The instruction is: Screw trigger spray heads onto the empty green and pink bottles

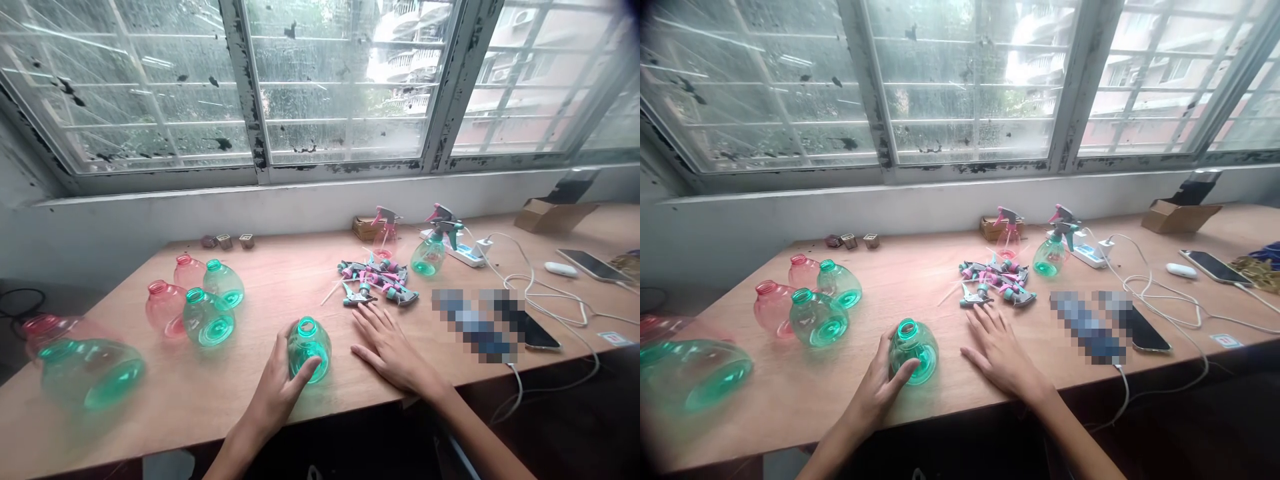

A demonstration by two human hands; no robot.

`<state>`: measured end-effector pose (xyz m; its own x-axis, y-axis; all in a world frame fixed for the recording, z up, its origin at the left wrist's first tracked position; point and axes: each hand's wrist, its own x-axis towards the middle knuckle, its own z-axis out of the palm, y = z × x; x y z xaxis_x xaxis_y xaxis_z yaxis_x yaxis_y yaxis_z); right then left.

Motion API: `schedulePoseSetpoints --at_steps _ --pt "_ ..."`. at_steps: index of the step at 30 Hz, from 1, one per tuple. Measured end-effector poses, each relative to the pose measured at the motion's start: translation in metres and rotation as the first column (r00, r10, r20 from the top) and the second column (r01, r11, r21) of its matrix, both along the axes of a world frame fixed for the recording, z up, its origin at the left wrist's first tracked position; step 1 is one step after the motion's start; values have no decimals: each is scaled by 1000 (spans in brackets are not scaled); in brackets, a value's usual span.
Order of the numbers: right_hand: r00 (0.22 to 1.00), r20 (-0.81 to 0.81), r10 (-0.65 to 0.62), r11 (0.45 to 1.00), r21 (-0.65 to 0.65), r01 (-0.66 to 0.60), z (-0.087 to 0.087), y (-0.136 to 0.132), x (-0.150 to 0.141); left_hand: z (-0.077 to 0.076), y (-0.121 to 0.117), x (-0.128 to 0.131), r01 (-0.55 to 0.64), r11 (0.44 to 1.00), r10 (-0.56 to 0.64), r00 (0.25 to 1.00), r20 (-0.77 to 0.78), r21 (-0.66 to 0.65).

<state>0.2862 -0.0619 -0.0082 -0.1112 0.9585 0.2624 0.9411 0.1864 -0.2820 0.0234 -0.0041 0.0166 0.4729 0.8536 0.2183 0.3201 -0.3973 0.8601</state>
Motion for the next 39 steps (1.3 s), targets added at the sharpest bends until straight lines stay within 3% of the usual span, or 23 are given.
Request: schedulePoseSetpoints --at_steps 6,13,17,21,26,29,31,32,34,36,37,39 --pt "1000 -5 -16 998 69 16 3 8 0 0 1 -1 6 993 1 998 58 -120" --pt "996 63 66 992 99 -72 16 34 6 1 3 -2 55 986 -43 996 77 -157" --pt "998 34 45 992 119 -48 23 20 4 2 2 -3 62 988 -53 996 66 -141" --pt "999 7 31 993 115 -32 20 1 1 2 2 -3 60 992 -58 998 23 -107" --pt "981 -169 99 994 62 -90 8 -7 4 -3 2 0 72 997 -73 996 -44 -31" --pt "933 -332 142 984 149 -96 6 -10 7 -8 2 0 18 1000 -19 1000 -19 -7" --pt "844 -517 142 976 213 -34 8 -14 9 -8 2 -1 -3 1000 3 1000 2 19" --pt "751 -646 136 971 238 29 12 -17 11 -7 2 -2 -5 999 5 1000 9 40" --pt "437 -886 154 946 260 192 22 -25 15 -3 1 -3 9 995 -10 1000 13 95" --pt "83 -965 250 906 263 331 35 -32 20 2 -1 -3 39 988 -40 999 4 151" --pt "-45 -956 291 897 256 361 42 -35 22 4 -2 -3 57 983 -57 998 -5 173" --pt "-221 -919 328 890 222 399 54 -40 29 6 -4 -3 90 976 -86 996 -28 196"
